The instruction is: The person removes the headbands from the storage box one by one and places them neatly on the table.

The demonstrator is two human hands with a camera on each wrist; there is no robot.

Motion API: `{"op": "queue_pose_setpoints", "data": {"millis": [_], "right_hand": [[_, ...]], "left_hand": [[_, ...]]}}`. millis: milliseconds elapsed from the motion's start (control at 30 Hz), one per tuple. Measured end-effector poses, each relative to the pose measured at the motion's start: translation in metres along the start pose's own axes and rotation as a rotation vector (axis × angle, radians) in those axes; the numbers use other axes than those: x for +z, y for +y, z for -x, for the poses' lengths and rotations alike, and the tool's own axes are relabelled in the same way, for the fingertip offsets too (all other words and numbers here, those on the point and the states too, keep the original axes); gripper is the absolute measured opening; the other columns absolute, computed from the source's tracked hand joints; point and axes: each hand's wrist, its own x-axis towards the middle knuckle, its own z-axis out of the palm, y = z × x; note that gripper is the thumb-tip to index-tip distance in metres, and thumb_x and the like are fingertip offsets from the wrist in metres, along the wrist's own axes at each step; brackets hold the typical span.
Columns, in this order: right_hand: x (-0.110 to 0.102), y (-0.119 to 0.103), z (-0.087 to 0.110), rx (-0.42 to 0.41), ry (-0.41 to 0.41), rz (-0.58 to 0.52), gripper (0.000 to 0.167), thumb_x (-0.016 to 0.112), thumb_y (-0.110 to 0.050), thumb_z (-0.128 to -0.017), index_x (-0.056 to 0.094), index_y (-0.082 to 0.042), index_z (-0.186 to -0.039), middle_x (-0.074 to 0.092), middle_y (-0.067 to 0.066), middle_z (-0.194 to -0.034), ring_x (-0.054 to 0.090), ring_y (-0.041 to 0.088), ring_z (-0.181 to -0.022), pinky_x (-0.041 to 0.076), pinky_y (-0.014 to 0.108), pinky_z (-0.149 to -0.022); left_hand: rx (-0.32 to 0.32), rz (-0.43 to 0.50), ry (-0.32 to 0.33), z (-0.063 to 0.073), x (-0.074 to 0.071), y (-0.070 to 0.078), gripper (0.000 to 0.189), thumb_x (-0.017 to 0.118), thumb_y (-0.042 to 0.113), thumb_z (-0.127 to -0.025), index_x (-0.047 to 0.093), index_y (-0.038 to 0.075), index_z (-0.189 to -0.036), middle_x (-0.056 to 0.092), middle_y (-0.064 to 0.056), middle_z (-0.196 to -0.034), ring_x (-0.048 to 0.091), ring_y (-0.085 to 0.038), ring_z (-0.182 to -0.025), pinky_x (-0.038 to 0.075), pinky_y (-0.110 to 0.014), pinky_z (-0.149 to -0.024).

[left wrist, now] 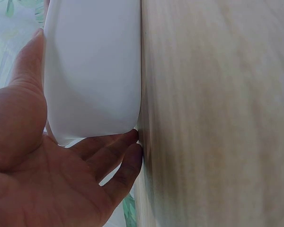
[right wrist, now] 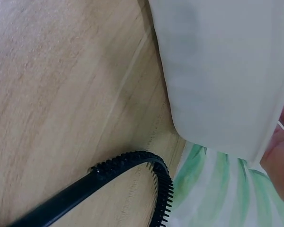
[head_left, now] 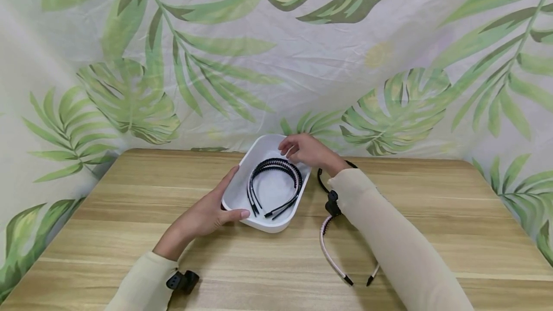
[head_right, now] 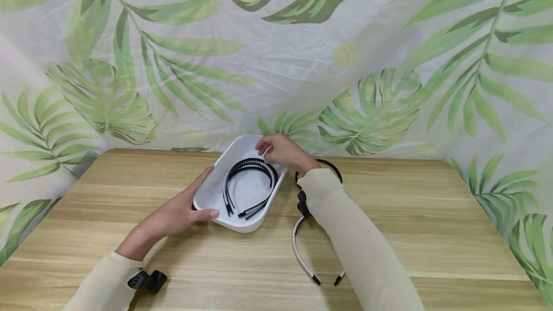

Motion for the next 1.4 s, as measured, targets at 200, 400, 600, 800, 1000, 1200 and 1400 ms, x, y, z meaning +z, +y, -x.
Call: {"op": "queue_pose_setpoints", "data": {"millis": [200,400,600,800,1000,1200,1400], "right_hand": [[0.0017,0.0008,-0.0016,-0.004,-0.011,-0.006,0.044,0.059,0.012,-0.091,0.064,0.006,-0.134,0.071,0.022,-0.122,0.068,0.034,-0.115,0.056,0.037,-0.096],[0.003,0.0027,-0.0022,-0.017,-0.03,-0.001,0.044,0.059,0.013,-0.091,0.064,0.007,-0.134,0.07,0.023,-0.121,0.068,0.034,-0.113,0.056,0.033,-0.09],[0.0042,0.0014,-0.0024,-0.023,-0.057,0.04,0.045,0.059,0.014,-0.09,0.064,0.007,-0.134,0.07,0.023,-0.123,0.068,0.034,-0.112,0.056,0.031,-0.089],[0.005,0.0004,-0.0025,-0.034,-0.06,0.08,0.044,0.058,0.014,-0.09,0.065,0.007,-0.132,0.069,0.022,-0.124,0.068,0.034,-0.111,0.056,0.031,-0.087],[0.006,0.0016,-0.0038,-0.019,-0.052,0.103,0.044,0.059,0.014,-0.09,0.066,0.004,-0.132,0.07,0.019,-0.123,0.068,0.031,-0.11,0.055,0.03,-0.086],[0.0065,0.0013,-0.0036,-0.023,-0.053,0.096,0.044,0.056,0.015,-0.09,0.066,0.004,-0.132,0.069,0.019,-0.125,0.069,0.032,-0.109,0.054,0.027,-0.082],[0.0065,0.0022,-0.0025,-0.033,-0.041,0.114,0.043,0.059,0.014,-0.09,0.068,0.002,-0.131,0.07,0.018,-0.127,0.068,0.03,-0.108,0.052,0.027,-0.082]], "left_hand": [[0.009,-0.006,-0.002,0.0014,-0.0003,0.0014,0.113,0.082,0.033,-0.092,0.002,0.015,-0.17,0.022,-0.024,-0.172,0.04,-0.041,-0.147,0.029,-0.06,-0.12],[0.01,0.0,0.003,0.0017,0.0004,-0.0003,0.114,0.083,0.035,-0.091,0.003,0.019,-0.171,0.023,-0.021,-0.172,0.041,-0.04,-0.146,0.029,-0.059,-0.12],[0.011,-0.004,0.0,0.0017,0.0001,-0.0003,0.113,0.082,0.035,-0.092,0.002,0.018,-0.171,0.021,-0.022,-0.173,0.042,-0.04,-0.146,0.031,-0.059,-0.119],[0.005,0.002,-0.003,0.0012,0.0002,-0.0002,0.111,0.081,0.03,-0.093,0.002,0.016,-0.17,0.02,-0.021,-0.173,0.041,-0.04,-0.146,0.031,-0.059,-0.119],[0.007,0.01,-0.008,0.0002,-0.0004,-0.0005,0.112,0.082,0.031,-0.093,0.002,0.017,-0.17,0.02,-0.02,-0.173,0.041,-0.04,-0.146,0.031,-0.059,-0.119],[0.002,0.028,-0.011,-0.0005,-0.0006,-0.0009,0.113,0.082,0.031,-0.092,0.002,0.016,-0.17,0.021,-0.02,-0.173,0.043,-0.039,-0.144,0.032,-0.057,-0.118],[0.009,0.041,-0.013,-0.0017,0.0001,-0.0008,0.113,0.082,0.03,-0.093,0.001,0.018,-0.17,0.018,-0.019,-0.174,0.042,-0.039,-0.145,0.032,-0.057,-0.119]]}}
